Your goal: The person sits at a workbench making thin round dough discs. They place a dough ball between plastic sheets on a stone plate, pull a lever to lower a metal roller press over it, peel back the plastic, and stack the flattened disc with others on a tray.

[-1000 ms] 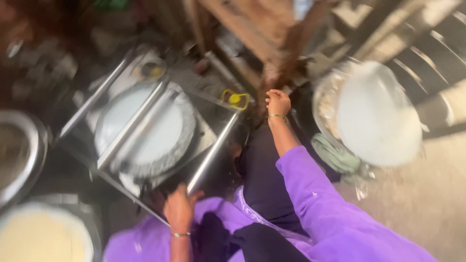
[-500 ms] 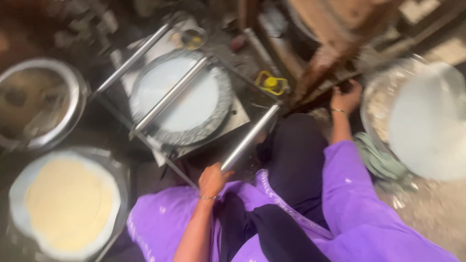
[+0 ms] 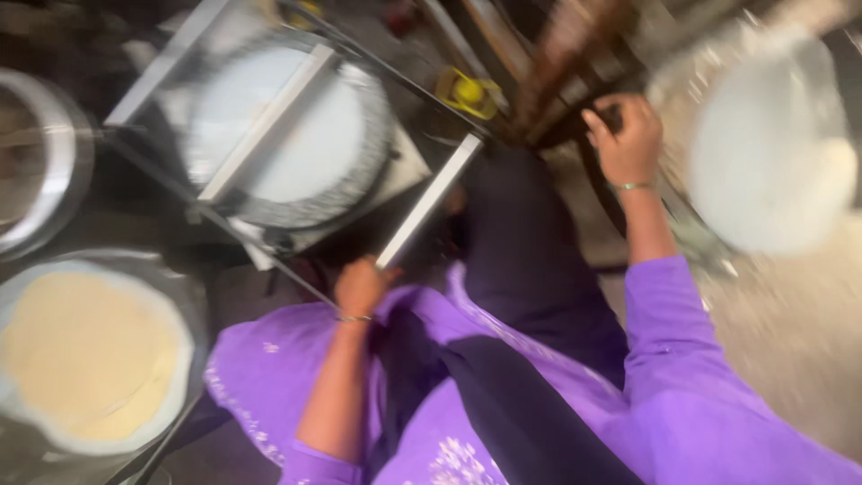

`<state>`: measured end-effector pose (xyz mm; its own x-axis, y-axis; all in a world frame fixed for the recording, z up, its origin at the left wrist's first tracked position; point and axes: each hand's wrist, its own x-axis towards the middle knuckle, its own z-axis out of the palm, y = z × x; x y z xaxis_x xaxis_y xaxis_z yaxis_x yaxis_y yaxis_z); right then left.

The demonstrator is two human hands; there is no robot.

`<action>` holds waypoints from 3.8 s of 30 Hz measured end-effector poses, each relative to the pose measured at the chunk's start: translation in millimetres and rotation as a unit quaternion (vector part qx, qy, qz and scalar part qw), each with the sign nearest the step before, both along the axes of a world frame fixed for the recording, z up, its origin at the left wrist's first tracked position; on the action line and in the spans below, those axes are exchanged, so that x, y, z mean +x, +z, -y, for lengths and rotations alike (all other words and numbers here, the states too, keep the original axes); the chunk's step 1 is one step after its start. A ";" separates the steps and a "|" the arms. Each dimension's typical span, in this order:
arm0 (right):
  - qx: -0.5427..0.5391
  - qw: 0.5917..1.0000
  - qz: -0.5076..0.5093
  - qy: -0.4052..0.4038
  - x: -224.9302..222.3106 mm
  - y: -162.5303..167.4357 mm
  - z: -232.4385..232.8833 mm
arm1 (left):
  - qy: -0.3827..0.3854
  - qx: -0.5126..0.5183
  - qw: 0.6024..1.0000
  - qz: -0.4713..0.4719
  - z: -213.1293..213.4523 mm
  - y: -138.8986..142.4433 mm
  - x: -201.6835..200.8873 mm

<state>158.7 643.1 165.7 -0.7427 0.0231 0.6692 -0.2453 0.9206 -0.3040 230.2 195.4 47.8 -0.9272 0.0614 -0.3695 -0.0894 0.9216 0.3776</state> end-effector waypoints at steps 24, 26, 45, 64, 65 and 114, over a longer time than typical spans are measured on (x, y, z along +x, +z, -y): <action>-0.162 0.959 0.230 0.024 117.7 -31.1 -25.2 | 0.030 -0.076 0.993 0.084 -11.4 -3.6 1.9; -0.165 0.958 0.233 0.025 114.9 -36.1 -21.1 | 0.040 -0.063 0.994 0.082 -11.3 -4.1 1.9; -0.112 0.961 0.087 -0.236 -77.1 37.3 42.0 | 0.042 0.027 0.997 0.055 4.3 -22.5 -15.6; -0.186 0.949 0.137 -0.213 -113.3 -11.2 109.5 | 0.048 0.057 0.985 0.154 0.2 -14.5 -24.4; -0.199 0.946 0.144 -0.210 -113.3 -10.7 111.4 | 0.044 0.054 0.986 0.152 0.0 -14.4 -24.2; -0.116 0.979 0.157 -0.054 67.4 35.7 3.5 | -0.015 0.002 0.998 0.069 8.2 -77.9 -5.6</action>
<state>226.1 639.6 201.4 -0.8957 0.2372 0.3761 -0.0117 0.8330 -0.5532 224.7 187.2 -30.1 -0.8653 0.0902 -0.4931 -0.1126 0.9236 0.3665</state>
